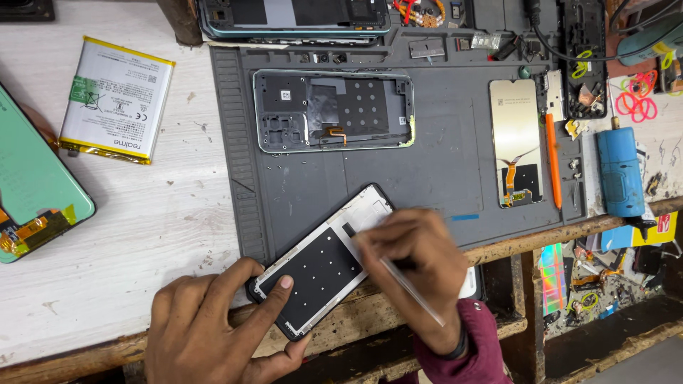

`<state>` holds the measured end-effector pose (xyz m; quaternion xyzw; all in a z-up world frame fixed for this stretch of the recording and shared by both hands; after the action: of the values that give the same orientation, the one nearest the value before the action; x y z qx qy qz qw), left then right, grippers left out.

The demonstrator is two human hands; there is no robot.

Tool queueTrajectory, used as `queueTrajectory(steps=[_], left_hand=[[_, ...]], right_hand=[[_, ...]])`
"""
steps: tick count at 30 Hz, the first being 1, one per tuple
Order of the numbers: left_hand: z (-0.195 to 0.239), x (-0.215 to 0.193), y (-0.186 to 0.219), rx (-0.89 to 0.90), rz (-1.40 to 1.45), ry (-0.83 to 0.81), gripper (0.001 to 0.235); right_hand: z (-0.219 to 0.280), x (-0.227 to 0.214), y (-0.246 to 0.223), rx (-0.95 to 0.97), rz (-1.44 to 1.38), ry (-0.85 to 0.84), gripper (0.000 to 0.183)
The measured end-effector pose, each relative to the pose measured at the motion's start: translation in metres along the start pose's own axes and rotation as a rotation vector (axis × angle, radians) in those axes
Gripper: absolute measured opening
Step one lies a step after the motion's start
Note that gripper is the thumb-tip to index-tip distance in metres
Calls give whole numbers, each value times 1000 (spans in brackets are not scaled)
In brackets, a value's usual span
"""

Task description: The person disassembles a smartphone, removes the back cover, and uses tweezers to peel off adhesive strips from the phone's frame. The person then uses a hot air gun on the device.

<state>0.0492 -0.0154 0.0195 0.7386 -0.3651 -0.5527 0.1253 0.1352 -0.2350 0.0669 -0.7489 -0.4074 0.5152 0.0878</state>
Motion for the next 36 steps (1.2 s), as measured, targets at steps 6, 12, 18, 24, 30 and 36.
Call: queueTrajectory(steps=[6, 12, 18, 24, 30, 36], left_hand=[[0, -2, 1, -1, 15, 2, 65], [3, -1, 0, 14, 16, 8, 66], [2, 0, 0, 10, 9, -7, 66], [3, 0, -1, 0, 8, -25, 66], [8, 4, -4, -25, 29, -39, 67], [9, 6, -4, -32, 35, -53, 68]], right_hand=[[3, -1, 14, -24, 5, 32, 27], [7, -3, 16, 196, -37, 5, 25], [3, -7, 23, 303, -26, 58, 23], [9, -7, 30, 345, -107, 65, 19], [8, -4, 30, 267, -137, 42, 20], [7, -6, 22, 178, -3, 52, 22]])
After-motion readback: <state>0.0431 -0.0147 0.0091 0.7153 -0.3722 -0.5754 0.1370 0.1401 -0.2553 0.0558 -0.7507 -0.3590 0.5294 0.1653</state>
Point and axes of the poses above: each hand's wrist, its own z-axis away from the middle knuckle, its own x-axis out of the palm, y = z × x, the point moved 5 cm from there along -z, towards the middle knuckle, and after that the axes turned 7 degrees about z, right-handed, at the moved point
